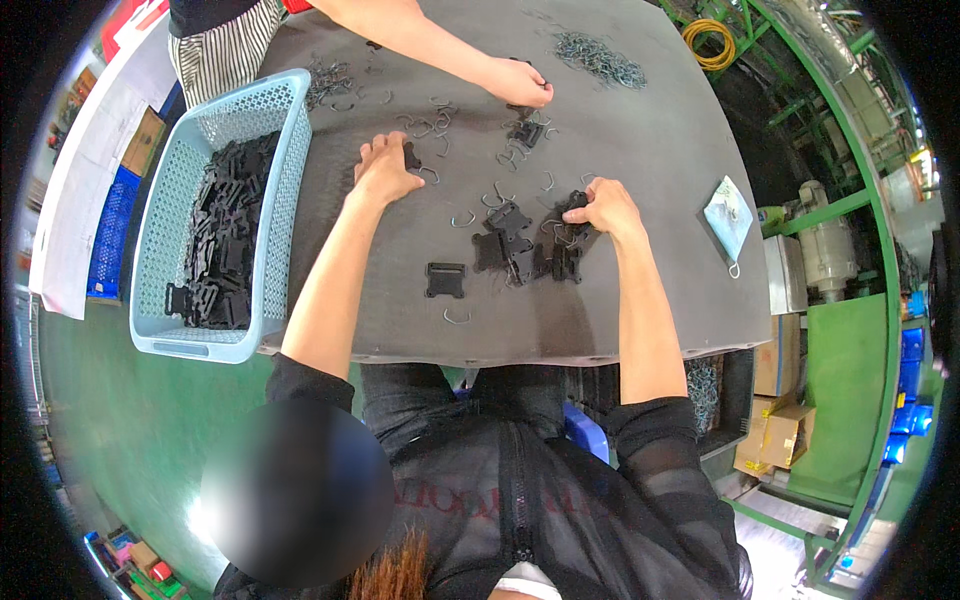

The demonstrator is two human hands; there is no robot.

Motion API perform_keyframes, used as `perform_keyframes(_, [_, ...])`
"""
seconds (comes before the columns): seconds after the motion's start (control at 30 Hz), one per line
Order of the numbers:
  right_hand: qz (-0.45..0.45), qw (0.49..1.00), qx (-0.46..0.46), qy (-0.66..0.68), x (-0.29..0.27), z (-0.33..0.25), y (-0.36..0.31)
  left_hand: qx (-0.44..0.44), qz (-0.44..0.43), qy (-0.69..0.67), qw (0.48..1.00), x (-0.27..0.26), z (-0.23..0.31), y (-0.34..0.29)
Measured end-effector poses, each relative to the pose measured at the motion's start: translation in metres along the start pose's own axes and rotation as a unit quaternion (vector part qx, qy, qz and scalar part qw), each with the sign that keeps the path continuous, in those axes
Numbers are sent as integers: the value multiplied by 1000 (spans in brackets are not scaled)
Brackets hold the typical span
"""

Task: The person sorts small black plastic parts at a table, kemudian moves to another area where they wipe the inside of black plastic storage containers using a cloth and handle paper documents stored within the bins.

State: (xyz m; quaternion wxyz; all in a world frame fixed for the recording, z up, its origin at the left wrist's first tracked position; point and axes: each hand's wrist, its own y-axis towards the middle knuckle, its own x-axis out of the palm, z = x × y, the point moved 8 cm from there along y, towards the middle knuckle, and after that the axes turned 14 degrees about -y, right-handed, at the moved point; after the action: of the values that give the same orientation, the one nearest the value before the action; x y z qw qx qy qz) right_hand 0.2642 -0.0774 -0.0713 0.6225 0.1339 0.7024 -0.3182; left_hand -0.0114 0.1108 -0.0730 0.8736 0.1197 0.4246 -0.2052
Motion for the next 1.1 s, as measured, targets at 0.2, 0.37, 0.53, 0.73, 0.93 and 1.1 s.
perform_keyframes(0.2, [-36,973,-179,142,-2,-72,-15,-91,-86,-36,991,7,-29,25])
perform_keyframes(0.37, [-119,989,-85,-36,18,-106,-25,-20,-23,-99,995,-2,-17,20])
perform_keyframes(0.53, [-28,991,-115,61,-2,-109,-16,70,100,-156,980,-47,15,-25])
perform_keyframes(0.73, [170,912,-292,234,-84,-215,-47,124,309,-40,942,-182,50,-124])
perform_keyframes(0.93, [177,839,-425,289,-125,-318,-114,0,438,171,883,-267,-4,-172])
perform_keyframes(1.1, [27,941,-338,20,-69,-214,-96,111,378,-48,918,-225,30,-196])
